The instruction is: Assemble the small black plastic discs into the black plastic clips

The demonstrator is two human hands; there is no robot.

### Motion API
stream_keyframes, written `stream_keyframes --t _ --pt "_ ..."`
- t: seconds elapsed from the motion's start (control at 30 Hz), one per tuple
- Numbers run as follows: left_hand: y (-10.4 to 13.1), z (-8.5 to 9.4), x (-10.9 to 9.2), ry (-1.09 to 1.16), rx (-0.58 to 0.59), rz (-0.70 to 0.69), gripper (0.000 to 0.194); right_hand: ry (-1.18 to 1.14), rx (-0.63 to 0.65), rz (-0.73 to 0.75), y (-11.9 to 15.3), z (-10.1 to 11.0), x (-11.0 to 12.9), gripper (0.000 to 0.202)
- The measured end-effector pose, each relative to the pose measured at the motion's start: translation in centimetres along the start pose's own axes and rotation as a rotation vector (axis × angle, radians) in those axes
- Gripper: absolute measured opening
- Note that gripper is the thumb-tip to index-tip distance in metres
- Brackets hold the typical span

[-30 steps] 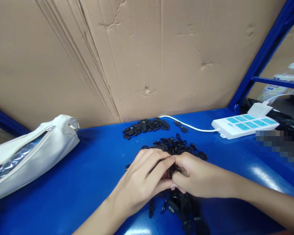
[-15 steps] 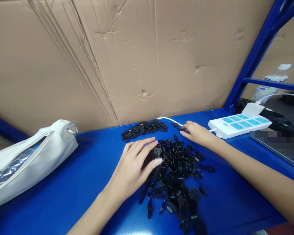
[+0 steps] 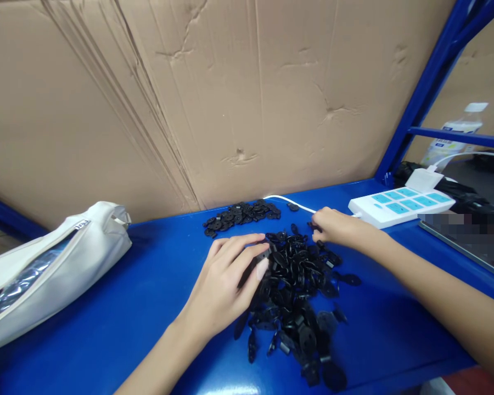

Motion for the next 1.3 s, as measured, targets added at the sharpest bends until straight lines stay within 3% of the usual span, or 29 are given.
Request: stream_keyframes --t 0.17,0.23,0.37,0.43,0.53,0.77,1.07,1.17,1.23,1.3 --pt "0.1 0.1 -0.1 0.009 -0.047 0.002 0.023 -0.19 -0.206 0.121 1.3 1.8 2.4 0.006" --pt "0.2 0.1 -0.3 0.023 -0.065 0.009 0.034 -0.322 -0.24 0.203 2.3 2.1 4.2 0.019" --pt "0.4 -0.1 -1.0 0.107 -0.088 -0.067 0.066 -0.992 -0.078 0.399 4.0 1.3 7.8 0.018" --pt "0.5 -0.2 -1.3 0.152 -0.095 -0.127 0.062 -1.162 0.007 0.415 4.4 0.8 8.8 0.015" --pt "0.5 0.0 -1.6 0.122 -0.096 -0.187 0.05 -1.22 0.038 0.438 4.5 0.4 9.4 0.015" --pt "0.5 0.2 -2.1 -0.028 -0.036 -0.26 0.048 -0.961 -0.024 0.421 5.1 0.5 9.4 0.013" --pt "0.5 0.0 -1.9 0.081 -0.111 -0.249 0.047 -0.68 -0.145 0.464 5.4 1.2 9.4 0.014" --pt "0.3 -0.2 -1.2 0.041 -0.052 -0.206 0.041 -0.663 -0.139 0.492 4.6 1.5 8.3 0.009" --pt "0.3 -0.4 -0.5 -0.034 0.017 -0.158 0.041 -0.518 -0.252 0.45 3.4 1.4 6.5 0.026" --pt "0.3 -0.5 0.1 -0.084 0.065 -0.113 0.045 -0.165 -0.426 0.339 1.7 0.9 4.0 0.031"
Point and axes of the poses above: each hand's wrist, its own y-axis away from the middle knuckle, its own z-axis out of the back of the hand, x = y × z, the point moved 1 cm from there along -y, towards the middle knuckle, and after that the axes turned 9 degrees about z, right-handed, at the moved point
